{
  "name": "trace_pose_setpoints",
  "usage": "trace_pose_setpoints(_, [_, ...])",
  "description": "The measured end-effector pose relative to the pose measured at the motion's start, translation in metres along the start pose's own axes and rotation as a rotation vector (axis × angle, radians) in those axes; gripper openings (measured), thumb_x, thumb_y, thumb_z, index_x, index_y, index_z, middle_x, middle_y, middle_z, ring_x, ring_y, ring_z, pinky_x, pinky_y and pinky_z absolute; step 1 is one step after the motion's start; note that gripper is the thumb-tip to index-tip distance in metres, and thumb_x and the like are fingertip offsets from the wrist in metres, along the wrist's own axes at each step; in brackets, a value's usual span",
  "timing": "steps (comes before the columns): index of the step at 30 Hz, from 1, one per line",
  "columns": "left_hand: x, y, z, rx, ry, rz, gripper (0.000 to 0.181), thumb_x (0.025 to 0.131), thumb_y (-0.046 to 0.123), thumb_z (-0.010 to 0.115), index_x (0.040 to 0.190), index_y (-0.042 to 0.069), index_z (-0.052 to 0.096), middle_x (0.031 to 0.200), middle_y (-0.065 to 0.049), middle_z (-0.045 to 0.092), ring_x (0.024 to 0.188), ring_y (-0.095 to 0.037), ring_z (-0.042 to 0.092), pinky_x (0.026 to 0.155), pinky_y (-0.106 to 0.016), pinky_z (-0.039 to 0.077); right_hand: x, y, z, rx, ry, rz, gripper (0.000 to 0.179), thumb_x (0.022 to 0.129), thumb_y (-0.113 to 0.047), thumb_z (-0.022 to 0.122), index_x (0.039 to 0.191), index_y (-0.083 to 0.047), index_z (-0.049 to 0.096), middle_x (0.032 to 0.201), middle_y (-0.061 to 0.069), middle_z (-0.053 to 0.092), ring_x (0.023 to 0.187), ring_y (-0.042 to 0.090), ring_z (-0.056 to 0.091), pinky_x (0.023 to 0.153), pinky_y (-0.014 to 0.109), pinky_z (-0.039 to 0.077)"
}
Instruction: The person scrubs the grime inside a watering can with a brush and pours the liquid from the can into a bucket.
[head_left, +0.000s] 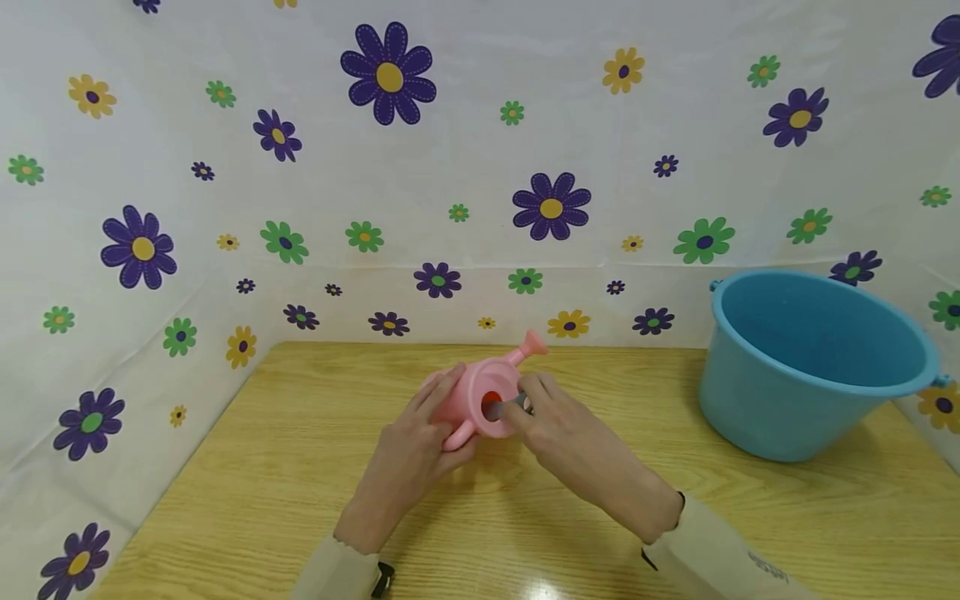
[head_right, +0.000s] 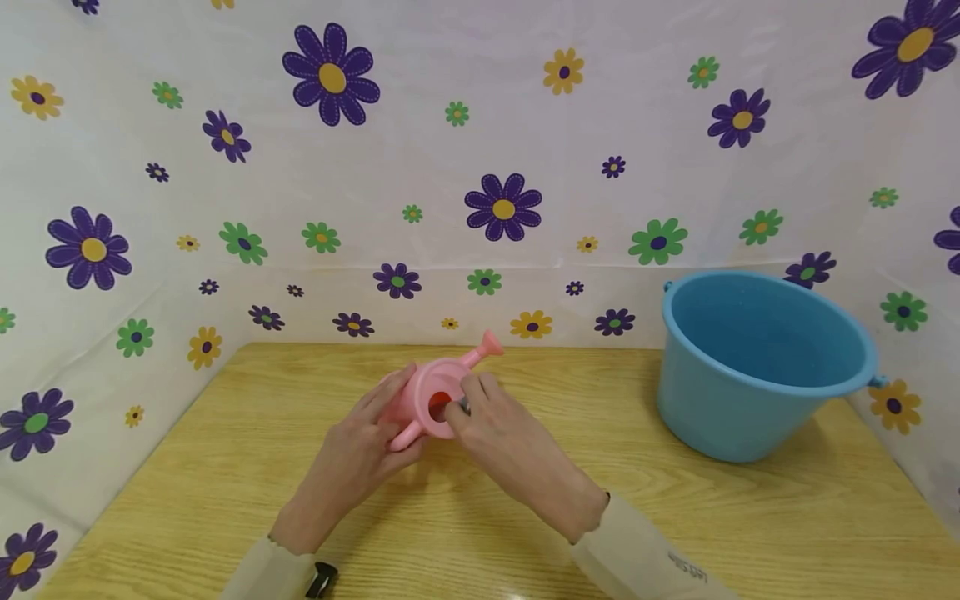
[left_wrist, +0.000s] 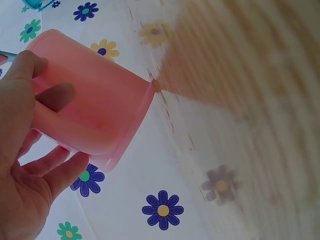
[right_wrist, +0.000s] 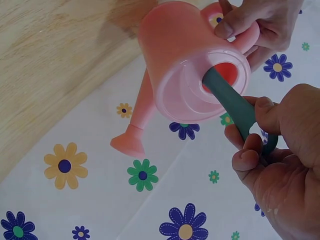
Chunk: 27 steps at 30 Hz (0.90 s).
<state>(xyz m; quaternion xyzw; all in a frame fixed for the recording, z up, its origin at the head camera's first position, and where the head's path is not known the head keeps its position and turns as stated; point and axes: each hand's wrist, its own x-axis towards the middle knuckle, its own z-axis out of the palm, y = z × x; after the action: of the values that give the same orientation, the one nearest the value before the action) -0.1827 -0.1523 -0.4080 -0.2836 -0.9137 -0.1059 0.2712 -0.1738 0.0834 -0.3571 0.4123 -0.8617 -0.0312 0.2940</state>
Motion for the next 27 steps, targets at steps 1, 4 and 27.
trace_pose_setpoints(1, [0.000, 0.000, 0.000, 0.002, -0.001, 0.002, 0.037, 0.087, 0.030, 0.082, 0.061, 0.012, 0.063, 0.156, -0.009, 0.050, 0.140, -0.032, 0.054, 0.076, -0.035, 0.065, 0.000, 0.000, -0.001, 0.012, 0.000, 0.006, 0.024, 0.087, 0.000, 0.077, 0.107, -0.008, 0.065, 0.105, 0.010, 0.061, 0.088, 0.020, 0.051, 0.075, 0.021, 0.049])
trace_pose_setpoints(4, [-0.001, 0.000, 0.000, 0.012, -0.002, 0.001, 0.035, 0.087, 0.031, 0.082, 0.063, 0.012, 0.066, 0.155, -0.009, 0.049, 0.140, -0.032, 0.054, 0.076, -0.036, 0.065, 0.000, 0.000, -0.001, 0.035, -0.002, 0.017, 0.026, 0.086, 0.002, 0.077, 0.108, -0.007, 0.065, 0.104, 0.010, 0.061, 0.088, 0.020, 0.051, 0.074, 0.021, 0.049])
trace_pose_setpoints(27, [-0.003, -0.003, 0.000, 0.038, 0.026, 0.012, 0.031, 0.086, 0.031, 0.082, 0.066, 0.010, 0.073, 0.149, -0.013, 0.050, 0.129, -0.034, 0.060, 0.080, -0.039, 0.064, 0.009, -0.005, 0.013, 0.155, -0.045, 0.053, 0.026, 0.085, 0.005, 0.076, 0.107, -0.008, 0.071, 0.107, 0.009, 0.061, 0.094, 0.020, 0.053, 0.078, 0.021, 0.055])
